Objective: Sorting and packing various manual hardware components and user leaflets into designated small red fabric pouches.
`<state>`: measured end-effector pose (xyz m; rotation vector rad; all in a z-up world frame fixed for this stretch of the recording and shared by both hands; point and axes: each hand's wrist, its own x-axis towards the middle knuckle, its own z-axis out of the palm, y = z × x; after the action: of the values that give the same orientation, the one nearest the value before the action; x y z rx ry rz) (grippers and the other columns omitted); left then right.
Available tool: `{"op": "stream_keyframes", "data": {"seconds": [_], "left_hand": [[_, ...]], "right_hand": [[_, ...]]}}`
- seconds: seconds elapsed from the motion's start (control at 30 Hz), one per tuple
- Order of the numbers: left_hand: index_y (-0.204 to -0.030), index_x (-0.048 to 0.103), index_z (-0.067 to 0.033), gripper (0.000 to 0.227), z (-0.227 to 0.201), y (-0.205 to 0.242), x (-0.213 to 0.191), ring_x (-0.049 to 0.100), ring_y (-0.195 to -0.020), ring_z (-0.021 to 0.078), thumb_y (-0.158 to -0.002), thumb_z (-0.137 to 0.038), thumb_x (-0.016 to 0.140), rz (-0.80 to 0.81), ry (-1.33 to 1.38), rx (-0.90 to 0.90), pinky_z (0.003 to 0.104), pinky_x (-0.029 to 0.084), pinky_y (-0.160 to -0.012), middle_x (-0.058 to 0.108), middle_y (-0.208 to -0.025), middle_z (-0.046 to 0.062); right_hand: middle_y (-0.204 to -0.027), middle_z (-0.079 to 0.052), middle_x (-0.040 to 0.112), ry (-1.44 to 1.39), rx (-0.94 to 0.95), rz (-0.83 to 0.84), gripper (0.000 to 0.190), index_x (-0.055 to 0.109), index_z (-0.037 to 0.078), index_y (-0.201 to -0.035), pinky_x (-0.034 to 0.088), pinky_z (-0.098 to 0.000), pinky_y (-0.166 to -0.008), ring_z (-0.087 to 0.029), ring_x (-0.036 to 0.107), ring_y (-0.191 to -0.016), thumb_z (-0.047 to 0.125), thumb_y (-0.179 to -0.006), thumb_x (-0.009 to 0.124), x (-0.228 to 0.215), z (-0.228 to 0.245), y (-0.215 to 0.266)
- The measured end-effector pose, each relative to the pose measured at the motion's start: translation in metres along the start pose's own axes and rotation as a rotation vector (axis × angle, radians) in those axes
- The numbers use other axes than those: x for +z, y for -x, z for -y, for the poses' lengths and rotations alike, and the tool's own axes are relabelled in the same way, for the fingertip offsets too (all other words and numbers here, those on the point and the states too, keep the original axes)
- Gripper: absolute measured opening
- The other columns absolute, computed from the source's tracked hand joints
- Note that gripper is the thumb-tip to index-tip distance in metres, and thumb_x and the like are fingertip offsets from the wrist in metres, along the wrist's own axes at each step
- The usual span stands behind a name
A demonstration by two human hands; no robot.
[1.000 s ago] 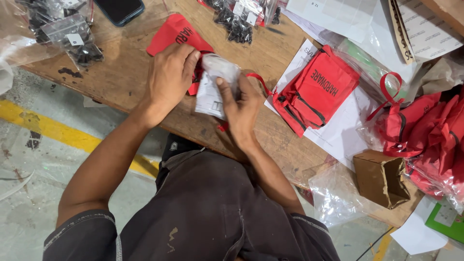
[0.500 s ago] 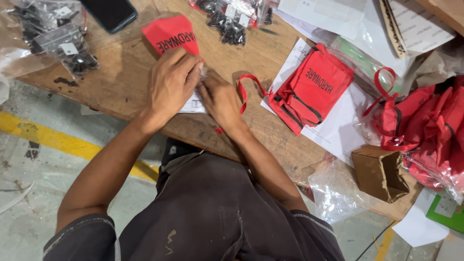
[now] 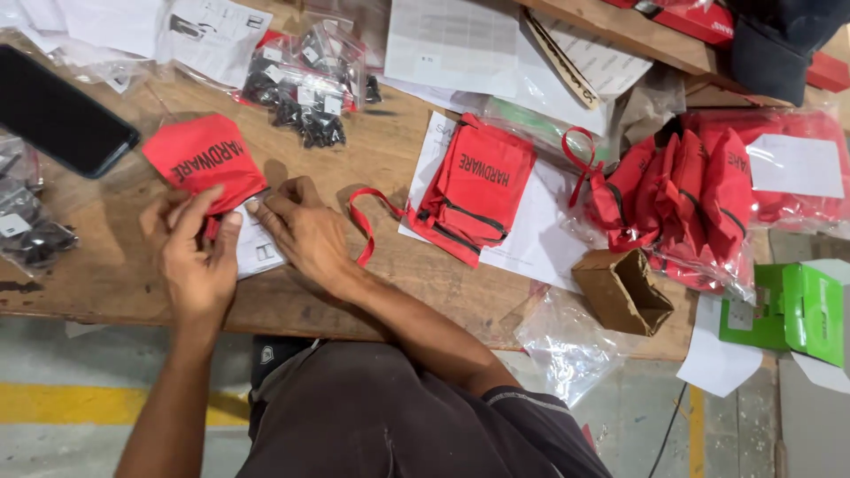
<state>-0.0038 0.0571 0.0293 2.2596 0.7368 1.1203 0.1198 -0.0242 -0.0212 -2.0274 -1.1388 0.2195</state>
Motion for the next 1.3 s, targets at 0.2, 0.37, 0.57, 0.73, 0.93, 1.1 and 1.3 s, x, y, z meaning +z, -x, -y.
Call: {"op": "stream_keyframes", "data": {"seconds": [0.2,0.37,0.57,0.73,0.93,1.1,1.3], "left_hand": [[-0.118,0.066,-0.0001,0.023,0.063,0.051,0.029,0.061,-0.09,0.0082,-0.101,-0.003,0.081,-0.129,0.536,-0.443,0.021,0.051,-0.081,0.066,-0.102,0.004],[-0.112,0.067,0.0002,0.017,0.066,0.055,0.03,0.058,-0.079,0.0069,-0.099,0.002,0.076,-0.167,0.65,-0.586,0.021,0.048,-0.07,0.065,-0.093,0.003],[-0.117,0.059,-0.001,0.019,0.041,0.05,0.03,0.067,-0.088,0.0074,-0.099,0.004,0.065,-0.132,0.95,-0.721,0.023,0.062,-0.079,0.066,-0.1,0.003],[-0.121,0.06,-0.0002,0.019,0.05,0.06,0.042,0.061,-0.084,0.0091,-0.104,0.005,0.063,-0.235,1.115,-0.735,0.023,0.054,-0.075,0.065,-0.099,0.005],[-0.12,0.06,-0.0009,0.022,0.042,0.062,0.04,0.061,-0.087,0.0087,-0.1,0.008,0.062,-0.228,1.121,-0.799,0.026,0.059,-0.082,0.062,-0.1,0.003],[-0.12,0.06,-0.0007,0.023,0.034,0.064,0.044,0.061,-0.09,0.0079,-0.099,0.009,0.062,-0.203,1.014,-0.734,0.027,0.061,-0.084,0.061,-0.102,0.003],[-0.121,0.056,-0.0026,0.024,0.026,0.067,0.057,0.058,-0.075,0.01,-0.099,0.009,0.058,-0.212,1.049,-0.769,0.024,0.053,-0.066,0.061,-0.094,0.005]], "right_hand": [[-0.117,-0.011,0.063,-0.1,-0.143,-0.073,0.025,0.074,0.008,-0.108,0.055,-0.0407,-0.079,-0.029,0.066,-0.095,0.031,-0.1,0.068,0.007,0.002,-0.007],[-0.115,-0.011,0.069,-0.367,-0.144,0.042,0.023,0.071,0.004,-0.116,0.056,-0.0344,-0.084,-0.022,0.07,-0.098,0.025,-0.105,0.066,0.021,-0.013,-0.02],[-0.093,-0.009,0.073,-1.228,0.451,0.158,0.017,0.075,-0.003,-0.11,0.054,-0.0306,-0.069,-0.016,0.066,-0.078,0.011,-0.101,0.069,0.036,-0.016,-0.024],[-0.099,-0.006,0.073,-1.346,0.486,0.099,0.021,0.07,-0.001,-0.119,0.056,-0.0291,-0.071,-0.013,0.068,-0.08,0.012,-0.103,0.064,0.015,0.02,-0.024],[-0.102,-0.004,0.075,-1.038,0.358,0.475,0.026,0.067,0.0,-0.123,0.056,-0.0251,-0.078,-0.009,0.069,-0.087,0.01,-0.1,0.064,-0.001,-0.024,-0.039],[-0.089,-0.006,0.074,-0.756,0.293,0.351,0.018,0.074,-0.006,-0.109,0.053,-0.0274,-0.067,-0.011,0.065,-0.075,0.004,-0.095,0.07,-0.007,-0.022,-0.045],[-0.086,-0.007,0.069,-1.01,0.353,0.023,0.013,0.072,-0.01,-0.103,0.049,-0.0277,-0.066,-0.013,0.061,-0.074,0.001,-0.096,0.067,0.041,-0.046,-0.025]]}}
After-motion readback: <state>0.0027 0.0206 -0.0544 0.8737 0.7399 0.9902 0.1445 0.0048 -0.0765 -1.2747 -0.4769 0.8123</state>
